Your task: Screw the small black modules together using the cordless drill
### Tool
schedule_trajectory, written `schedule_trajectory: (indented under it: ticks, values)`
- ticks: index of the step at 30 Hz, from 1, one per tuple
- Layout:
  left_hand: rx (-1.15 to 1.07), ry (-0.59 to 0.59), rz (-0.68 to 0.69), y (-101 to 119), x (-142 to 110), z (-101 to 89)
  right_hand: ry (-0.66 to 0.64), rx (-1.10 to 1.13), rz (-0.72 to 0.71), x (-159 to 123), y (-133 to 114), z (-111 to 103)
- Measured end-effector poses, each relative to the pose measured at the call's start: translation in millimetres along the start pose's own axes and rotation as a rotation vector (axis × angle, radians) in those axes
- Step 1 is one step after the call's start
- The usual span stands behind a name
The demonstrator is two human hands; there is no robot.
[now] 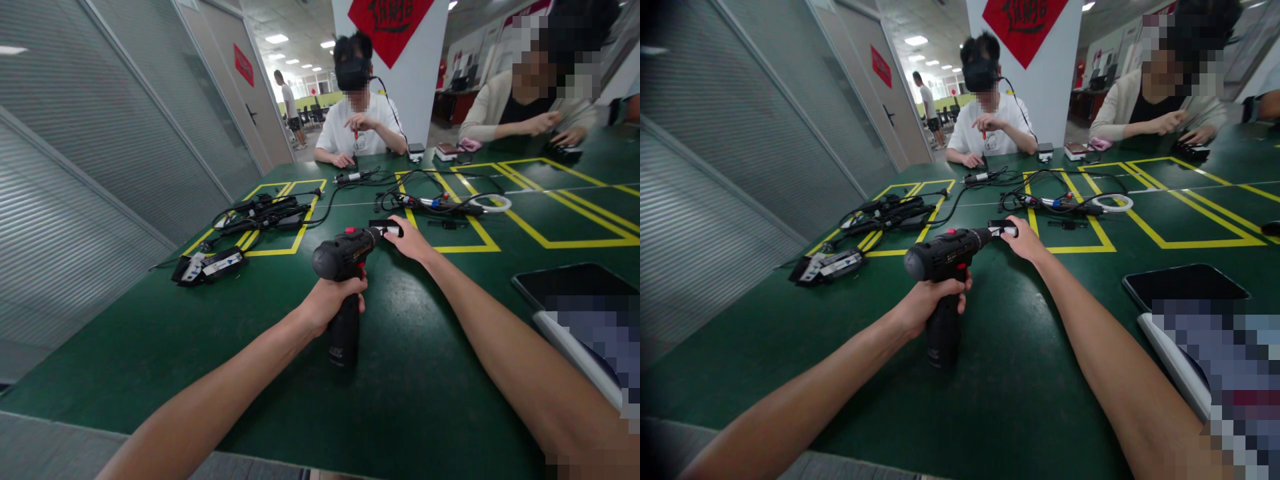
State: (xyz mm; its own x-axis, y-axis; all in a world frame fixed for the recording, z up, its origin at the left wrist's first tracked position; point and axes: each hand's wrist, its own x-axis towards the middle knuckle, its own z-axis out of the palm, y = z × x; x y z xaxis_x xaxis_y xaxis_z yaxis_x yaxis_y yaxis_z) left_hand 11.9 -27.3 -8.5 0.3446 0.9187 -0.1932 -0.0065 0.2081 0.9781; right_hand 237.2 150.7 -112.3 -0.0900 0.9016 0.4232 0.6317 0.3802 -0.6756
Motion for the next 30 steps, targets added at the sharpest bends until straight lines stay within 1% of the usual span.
schedule_trajectory:
  ticks: [7, 15, 22, 30]
  values:
    - [-0.016, -0.013, -0.004, -2.0, 1.0, -1.0, 0.002, -0.009, -0.006, -0.5, 0.9, 0.3]
    - [-0.002, 0.021, -0.018, -1.6, 0.0, -0.3, 0.001, -0.005, -0.007, -0.1, 0.5, -0.4]
    - [0.002, 0.000, 0.005, -1.3, 0.7, -0.5, -0.003, -0.015, -0.018, -0.2, 0.5, -0.2]
    - [-0.010, -0.017, 0.008, -4.2, 1.9, -1.2, -0.019, -0.023, 0.003, -0.9, -1.1, -1.4]
